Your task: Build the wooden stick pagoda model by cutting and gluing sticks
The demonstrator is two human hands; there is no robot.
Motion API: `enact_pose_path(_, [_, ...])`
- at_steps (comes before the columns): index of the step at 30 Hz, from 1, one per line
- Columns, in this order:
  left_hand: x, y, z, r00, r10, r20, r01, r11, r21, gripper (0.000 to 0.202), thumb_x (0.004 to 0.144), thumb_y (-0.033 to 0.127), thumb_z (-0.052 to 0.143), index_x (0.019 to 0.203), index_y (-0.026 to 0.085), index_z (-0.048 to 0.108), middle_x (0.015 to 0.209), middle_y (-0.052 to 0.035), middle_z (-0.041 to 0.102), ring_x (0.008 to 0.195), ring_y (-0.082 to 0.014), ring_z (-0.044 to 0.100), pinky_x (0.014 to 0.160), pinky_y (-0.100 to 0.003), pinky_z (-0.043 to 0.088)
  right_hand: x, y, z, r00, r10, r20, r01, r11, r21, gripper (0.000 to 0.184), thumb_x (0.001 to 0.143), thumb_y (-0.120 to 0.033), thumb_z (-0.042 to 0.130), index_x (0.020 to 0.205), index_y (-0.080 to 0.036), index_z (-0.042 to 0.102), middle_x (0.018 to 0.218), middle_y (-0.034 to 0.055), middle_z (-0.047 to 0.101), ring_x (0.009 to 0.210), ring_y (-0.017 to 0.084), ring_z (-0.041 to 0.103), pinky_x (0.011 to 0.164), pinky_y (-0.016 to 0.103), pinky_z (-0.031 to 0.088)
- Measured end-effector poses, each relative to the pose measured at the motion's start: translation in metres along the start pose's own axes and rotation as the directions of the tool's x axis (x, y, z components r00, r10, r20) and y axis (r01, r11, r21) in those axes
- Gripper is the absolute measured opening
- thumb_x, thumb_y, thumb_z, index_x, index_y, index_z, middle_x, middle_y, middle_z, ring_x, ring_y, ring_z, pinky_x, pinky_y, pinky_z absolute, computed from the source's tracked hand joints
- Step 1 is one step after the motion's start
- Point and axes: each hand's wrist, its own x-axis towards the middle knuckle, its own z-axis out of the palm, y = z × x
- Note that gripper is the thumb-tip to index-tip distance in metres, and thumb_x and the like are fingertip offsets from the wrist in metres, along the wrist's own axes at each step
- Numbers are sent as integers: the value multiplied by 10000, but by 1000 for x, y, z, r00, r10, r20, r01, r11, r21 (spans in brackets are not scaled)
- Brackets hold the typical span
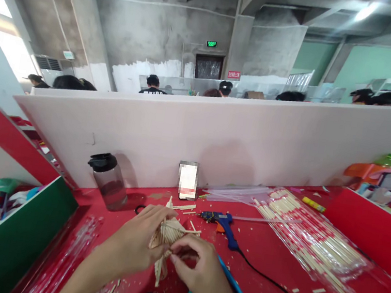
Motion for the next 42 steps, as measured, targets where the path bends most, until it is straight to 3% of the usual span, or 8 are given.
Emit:
enact_pose_path(5, [2,1,1,1000,27,-9,-27,1000,8,447,811,141,595,1243,229,519,1227,-82,624,1156,-270,560,997,-446,471,0,-2,-5,997,60,48,-63,996,62,156,780,-104,658,912,-180,694,855,25,715,809,162,687,716,232,544])
enact_pose_path(11, [2,0,1,999,52,-9,-52,999,-4,465,794,124,596,1236,239,512,1225,-79,619,1146,-274,559,989,-445,471,-3,-6,-1,999,37,8,-37,999,7,71,825,-154,656,859,-187,709,853,27,735,798,165,690,700,224,529])
enact_pose_path(16, [0,2,-1,1000,19,17,-18,999,-32,470,773,113,608,1216,234,513,1210,-77,611,1148,-273,556,983,-437,476,-2,-6,3,1000,-8,-23,7,998,-69,101,815,-122,643,789,-188,715,782,20,721,729,158,671,654,214,502])
enact_pose_path(25, [-3,-2,-6,1000,18,9,-17,992,-122,344,911,129,412,1214,255,516,1154,-51,630,1055,-218,600,935,-381,510,-3,-8,3,999,-39,-29,35,992,-124,135,804,-95,618,795,-189,715,770,15,721,710,157,667,658,222,498])
enact_pose_path(33, [-2,1,-8,999,33,9,-32,992,-118,336,887,135,466,1192,251,542,1133,-54,636,1002,-213,609,895,-369,533,-3,-9,4,999,-39,-25,34,987,-155,126,806,-108,619,791,-195,709,782,17,722,721,159,664,658,225,499])
enact_pose_path(42, [1,-12,-13,998,-14,61,26,978,-208,326,894,187,542,1213,247,573,1122,-54,674,957,-196,646,844,-330,549,-4,-12,3,997,-76,-21,71,980,-186,95,840,-143,637,799,-198,703,781,13,710,726,157,660,671,226,496])
